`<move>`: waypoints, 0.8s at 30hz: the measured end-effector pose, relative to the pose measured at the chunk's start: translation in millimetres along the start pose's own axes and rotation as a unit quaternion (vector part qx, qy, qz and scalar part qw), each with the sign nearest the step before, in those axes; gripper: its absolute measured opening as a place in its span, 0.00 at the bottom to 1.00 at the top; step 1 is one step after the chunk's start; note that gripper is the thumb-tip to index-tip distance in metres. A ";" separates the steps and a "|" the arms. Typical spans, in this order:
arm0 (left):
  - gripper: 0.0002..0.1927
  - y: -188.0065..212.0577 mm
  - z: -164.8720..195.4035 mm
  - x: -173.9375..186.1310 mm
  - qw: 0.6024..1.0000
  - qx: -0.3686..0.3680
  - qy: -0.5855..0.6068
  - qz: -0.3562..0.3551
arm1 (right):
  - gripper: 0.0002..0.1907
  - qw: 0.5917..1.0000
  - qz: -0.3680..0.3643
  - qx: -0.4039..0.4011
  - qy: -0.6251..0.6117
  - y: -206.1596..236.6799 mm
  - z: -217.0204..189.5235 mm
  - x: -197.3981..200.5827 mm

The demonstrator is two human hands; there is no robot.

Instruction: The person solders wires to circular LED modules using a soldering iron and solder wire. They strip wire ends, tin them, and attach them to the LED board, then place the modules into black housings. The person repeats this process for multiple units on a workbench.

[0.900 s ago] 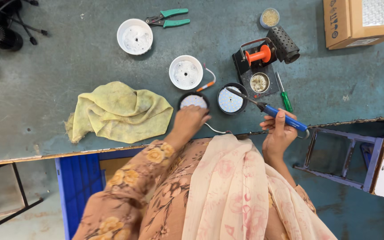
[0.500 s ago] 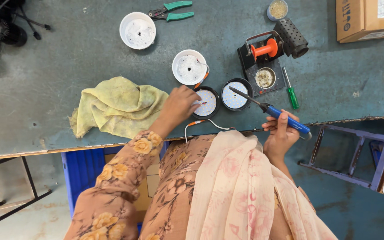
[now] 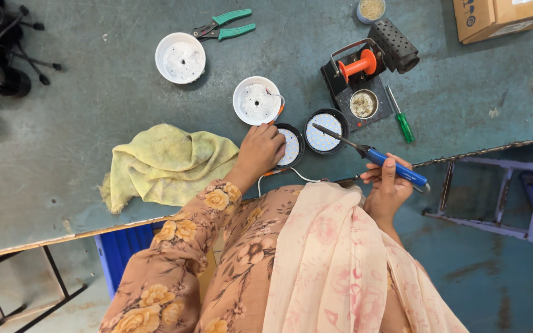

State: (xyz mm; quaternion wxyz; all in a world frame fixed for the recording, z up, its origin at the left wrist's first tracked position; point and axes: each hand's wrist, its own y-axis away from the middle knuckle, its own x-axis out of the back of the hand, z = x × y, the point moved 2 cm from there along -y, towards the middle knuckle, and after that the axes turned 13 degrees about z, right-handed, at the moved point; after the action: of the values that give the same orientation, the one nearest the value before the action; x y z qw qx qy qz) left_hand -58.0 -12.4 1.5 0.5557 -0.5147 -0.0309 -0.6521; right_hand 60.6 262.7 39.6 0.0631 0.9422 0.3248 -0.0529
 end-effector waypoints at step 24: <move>0.08 24.2 11.0 11.9 0.993 0.032 -0.055 0.101 | 0.17 1.000 0.012 -0.001 -0.011 1.2 -5.1 -0.7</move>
State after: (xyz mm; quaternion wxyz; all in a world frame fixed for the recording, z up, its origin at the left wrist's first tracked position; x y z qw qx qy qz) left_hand -30.9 -23.1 2.2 0.6326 -0.5323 -0.0308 -0.5618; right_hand 61.1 262.1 44.8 0.0684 0.9454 0.3126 -0.0625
